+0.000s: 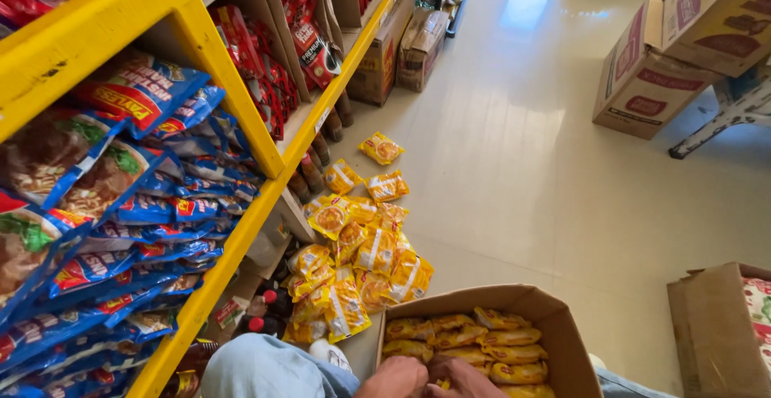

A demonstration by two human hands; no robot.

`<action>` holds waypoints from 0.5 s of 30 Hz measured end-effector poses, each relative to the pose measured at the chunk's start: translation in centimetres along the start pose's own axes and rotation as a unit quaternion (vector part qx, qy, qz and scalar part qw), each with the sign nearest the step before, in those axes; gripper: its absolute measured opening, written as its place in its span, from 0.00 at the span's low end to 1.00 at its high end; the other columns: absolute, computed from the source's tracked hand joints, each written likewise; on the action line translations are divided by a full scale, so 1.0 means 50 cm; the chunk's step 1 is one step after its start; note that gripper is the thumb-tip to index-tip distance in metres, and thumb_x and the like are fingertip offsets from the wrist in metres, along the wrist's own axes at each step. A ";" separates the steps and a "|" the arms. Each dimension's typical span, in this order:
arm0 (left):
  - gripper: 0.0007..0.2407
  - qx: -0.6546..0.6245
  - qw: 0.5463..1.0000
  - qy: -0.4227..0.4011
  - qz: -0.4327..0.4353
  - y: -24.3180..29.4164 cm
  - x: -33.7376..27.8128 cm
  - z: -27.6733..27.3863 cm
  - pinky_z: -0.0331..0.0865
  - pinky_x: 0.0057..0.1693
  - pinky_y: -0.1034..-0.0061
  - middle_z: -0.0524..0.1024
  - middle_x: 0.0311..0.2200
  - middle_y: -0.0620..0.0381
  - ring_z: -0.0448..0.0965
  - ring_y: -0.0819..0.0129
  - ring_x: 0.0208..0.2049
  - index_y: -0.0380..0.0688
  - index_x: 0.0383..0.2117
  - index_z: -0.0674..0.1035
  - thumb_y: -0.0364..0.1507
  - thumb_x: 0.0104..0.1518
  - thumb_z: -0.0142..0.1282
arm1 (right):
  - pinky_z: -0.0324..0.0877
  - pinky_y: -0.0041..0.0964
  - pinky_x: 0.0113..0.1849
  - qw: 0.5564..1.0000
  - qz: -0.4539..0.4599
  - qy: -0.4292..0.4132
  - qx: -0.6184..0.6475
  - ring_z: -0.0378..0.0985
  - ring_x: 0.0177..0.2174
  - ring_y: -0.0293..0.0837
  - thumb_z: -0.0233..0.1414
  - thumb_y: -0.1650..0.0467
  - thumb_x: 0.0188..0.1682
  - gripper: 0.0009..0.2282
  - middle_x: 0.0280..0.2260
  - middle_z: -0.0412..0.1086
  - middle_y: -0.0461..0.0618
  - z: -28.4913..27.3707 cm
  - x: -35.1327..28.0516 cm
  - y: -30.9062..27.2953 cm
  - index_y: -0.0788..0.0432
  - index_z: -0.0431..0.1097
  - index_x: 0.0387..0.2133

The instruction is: The person packs individual packets of instant noodles from a shelf and the floor into a cardboard box.

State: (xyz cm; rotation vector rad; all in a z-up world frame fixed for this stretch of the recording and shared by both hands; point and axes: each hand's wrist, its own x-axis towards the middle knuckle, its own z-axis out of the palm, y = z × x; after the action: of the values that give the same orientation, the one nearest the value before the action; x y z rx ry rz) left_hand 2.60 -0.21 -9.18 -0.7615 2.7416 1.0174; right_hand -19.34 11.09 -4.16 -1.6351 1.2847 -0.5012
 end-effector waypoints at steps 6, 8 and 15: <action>0.13 0.014 1.000 -0.017 0.004 0.091 -0.021 -0.093 0.74 0.43 0.51 0.80 0.30 0.37 0.81 0.38 0.36 0.37 0.28 0.84 0.37 0.49 0.62 | 0.72 0.45 0.39 0.994 -0.092 -0.055 -0.034 0.78 0.36 0.55 0.56 0.64 0.47 0.14 0.32 0.74 0.59 -0.091 0.054 -0.145 0.65 0.74 0.34; 0.12 0.020 0.995 -0.092 -0.036 0.106 -0.019 -0.104 0.73 0.42 0.50 0.80 0.31 0.38 0.81 0.37 0.35 0.38 0.28 0.84 0.35 0.49 0.60 | 0.72 0.46 0.37 0.997 -0.037 -0.051 -0.037 0.78 0.37 0.53 0.56 0.63 0.45 0.15 0.33 0.74 0.58 -0.091 0.049 -0.163 0.64 0.74 0.35; 0.13 -0.016 0.999 0.020 0.028 0.144 -0.097 -0.155 0.74 0.43 0.55 0.80 0.28 0.40 0.82 0.44 0.35 0.41 0.25 0.81 0.39 0.57 0.55 | 0.73 0.44 0.37 0.997 0.021 -0.071 -0.035 0.80 0.36 0.52 0.55 0.62 0.45 0.15 0.34 0.75 0.56 -0.097 0.048 -0.178 0.62 0.75 0.35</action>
State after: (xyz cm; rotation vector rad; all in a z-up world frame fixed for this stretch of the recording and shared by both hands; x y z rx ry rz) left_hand 3.71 1.55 2.27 -0.7229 2.8025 1.0692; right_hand -17.73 6.69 5.15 -1.6685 1.2399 -0.3119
